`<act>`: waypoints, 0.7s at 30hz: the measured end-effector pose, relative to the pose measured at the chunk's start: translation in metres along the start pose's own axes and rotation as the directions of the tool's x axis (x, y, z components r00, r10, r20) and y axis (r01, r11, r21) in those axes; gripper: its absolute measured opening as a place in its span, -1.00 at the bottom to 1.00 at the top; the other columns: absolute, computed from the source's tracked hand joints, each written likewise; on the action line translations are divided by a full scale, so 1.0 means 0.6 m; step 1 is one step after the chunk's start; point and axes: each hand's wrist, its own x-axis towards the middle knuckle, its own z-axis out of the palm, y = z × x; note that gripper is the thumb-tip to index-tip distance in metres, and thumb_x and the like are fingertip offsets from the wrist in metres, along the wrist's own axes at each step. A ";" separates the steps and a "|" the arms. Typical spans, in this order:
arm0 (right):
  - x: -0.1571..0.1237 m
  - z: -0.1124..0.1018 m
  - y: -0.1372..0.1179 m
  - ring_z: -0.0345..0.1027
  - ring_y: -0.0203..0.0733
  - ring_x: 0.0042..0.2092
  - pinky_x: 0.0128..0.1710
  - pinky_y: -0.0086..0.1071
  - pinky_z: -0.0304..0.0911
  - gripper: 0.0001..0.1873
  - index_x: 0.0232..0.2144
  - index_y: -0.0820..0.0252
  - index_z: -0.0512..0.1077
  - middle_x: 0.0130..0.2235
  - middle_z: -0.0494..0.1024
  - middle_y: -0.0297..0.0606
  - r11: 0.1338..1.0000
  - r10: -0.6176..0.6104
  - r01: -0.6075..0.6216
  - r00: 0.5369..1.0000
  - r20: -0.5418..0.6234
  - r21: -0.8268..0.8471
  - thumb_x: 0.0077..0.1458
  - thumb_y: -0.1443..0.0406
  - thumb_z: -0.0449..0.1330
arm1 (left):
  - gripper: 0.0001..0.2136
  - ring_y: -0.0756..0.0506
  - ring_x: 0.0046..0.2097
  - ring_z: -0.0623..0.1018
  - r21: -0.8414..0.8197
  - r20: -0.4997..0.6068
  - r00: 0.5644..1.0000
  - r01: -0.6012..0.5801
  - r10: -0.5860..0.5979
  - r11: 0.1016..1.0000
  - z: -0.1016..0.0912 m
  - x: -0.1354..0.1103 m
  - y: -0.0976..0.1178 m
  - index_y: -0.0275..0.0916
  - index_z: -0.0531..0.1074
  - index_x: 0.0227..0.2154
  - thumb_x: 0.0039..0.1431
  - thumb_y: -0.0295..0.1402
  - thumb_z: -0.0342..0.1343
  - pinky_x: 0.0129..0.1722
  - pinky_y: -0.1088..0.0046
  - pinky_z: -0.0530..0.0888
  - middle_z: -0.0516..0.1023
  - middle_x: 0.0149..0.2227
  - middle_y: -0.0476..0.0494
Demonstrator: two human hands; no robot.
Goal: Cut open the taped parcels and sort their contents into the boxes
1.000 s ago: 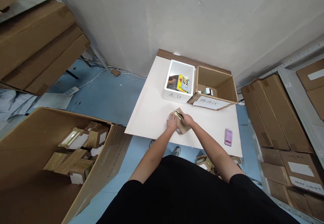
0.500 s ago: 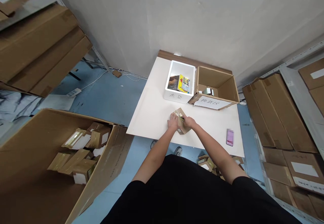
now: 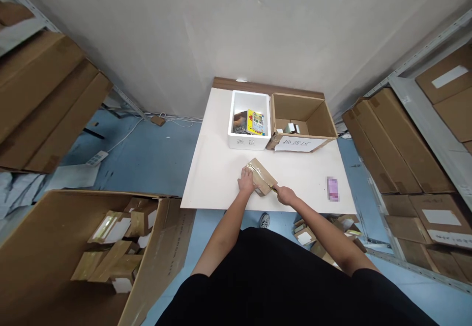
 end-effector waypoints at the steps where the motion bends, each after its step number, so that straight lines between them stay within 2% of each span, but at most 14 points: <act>1: -0.009 0.006 0.006 0.59 0.08 -0.04 -0.20 -0.29 0.29 -0.38 0.33 0.00 0.31 -0.02 0.66 -0.02 1.000 0.005 -0.005 1.000 0.000 0.004 0.26 0.44 0.07 | -0.01 -0.33 0.59 -0.27 0.006 0.000 1.000 0.004 -0.004 1.000 0.001 0.001 0.000 0.02 -0.02 0.53 0.15 0.09 0.35 0.29 -0.01 0.43 -0.25 0.61 -0.18; 6: -0.057 0.023 0.060 0.58 0.07 -0.07 -0.21 -0.30 0.27 -0.44 0.24 0.02 0.39 -0.02 0.66 -0.01 1.000 0.019 -0.019 1.000 0.022 0.008 0.22 0.44 0.13 | -0.06 -0.31 0.59 -0.22 0.045 -0.017 1.000 0.015 -0.014 0.999 0.006 0.002 0.001 -0.02 -0.03 0.54 0.23 0.13 0.25 0.27 0.02 0.46 -0.24 0.61 -0.20; 8: -0.067 0.028 0.090 0.58 0.08 -0.07 -0.21 -0.31 0.27 -0.47 0.22 0.05 0.41 -0.01 0.66 0.01 0.997 0.043 -0.044 0.999 0.010 0.067 0.23 0.41 0.15 | -0.06 -0.31 0.59 -0.22 0.054 -0.022 0.999 0.028 -0.027 0.998 0.008 -0.001 0.006 -0.05 -0.05 0.54 0.25 0.15 0.21 0.25 0.04 0.48 -0.23 0.61 -0.22; 10: -0.063 0.032 0.111 0.58 0.07 -0.05 -0.18 -0.31 0.30 -0.46 0.29 0.06 0.36 0.01 0.67 0.00 0.978 0.090 -0.075 0.994 -0.066 0.193 0.29 0.36 0.14 | -0.06 -0.34 0.59 -0.21 0.069 -0.038 0.998 0.052 -0.050 0.996 0.012 -0.004 0.017 -0.08 -0.05 0.55 0.26 0.15 0.20 0.23 0.07 0.50 -0.20 0.61 -0.27; 12: -0.041 0.036 0.117 0.58 0.06 0.01 -0.10 -0.30 0.34 -0.40 0.39 0.07 0.25 0.07 0.65 -0.02 0.934 0.153 -0.081 0.971 -0.184 0.348 0.34 0.26 0.14 | -0.07 -0.37 0.58 -0.17 0.100 -0.065 0.995 0.086 -0.079 0.991 0.020 -0.010 0.033 -0.14 -0.03 0.55 0.27 0.15 0.18 0.22 0.10 0.51 -0.13 0.59 -0.35; 15: 0.015 0.046 0.095 0.52 0.09 0.15 0.04 -0.24 0.39 -0.20 0.47 0.06 0.11 0.21 0.57 -0.02 0.847 0.248 -0.053 0.920 -0.305 0.529 0.30 0.08 0.23 | -0.06 -0.45 0.56 -0.07 0.158 -0.094 0.986 0.152 -0.138 0.976 0.042 -0.023 0.065 -0.31 0.01 0.54 0.30 0.19 0.10 0.26 0.09 0.48 -0.04 0.56 -0.50; 18: 0.073 0.055 0.064 0.53 0.11 0.16 0.06 -0.20 0.42 -0.03 0.51 0.09 0.01 0.27 0.52 0.01 0.766 0.311 -0.046 0.900 -0.307 0.641 0.21 -0.01 0.29 | -0.07 -0.53 0.53 0.00 0.202 -0.119 0.978 0.193 -0.172 0.960 0.072 -0.043 0.090 -0.36 -0.04 0.55 0.36 0.22 -0.05 0.28 0.01 0.44 0.03 0.53 -0.56; 21: 0.116 0.051 0.050 0.55 0.13 0.14 0.07 -0.20 0.42 -0.01 0.52 0.15 -0.02 0.24 0.54 0.04 0.736 0.338 -0.044 0.889 -0.310 0.675 0.23 -0.01 0.27 | -0.13 -0.55 0.50 0.06 0.229 -0.143 0.973 0.209 -0.180 0.951 0.095 -0.064 0.097 -0.32 -0.06 0.56 0.41 0.19 -0.16 0.28 -0.02 0.43 0.11 0.51 -0.53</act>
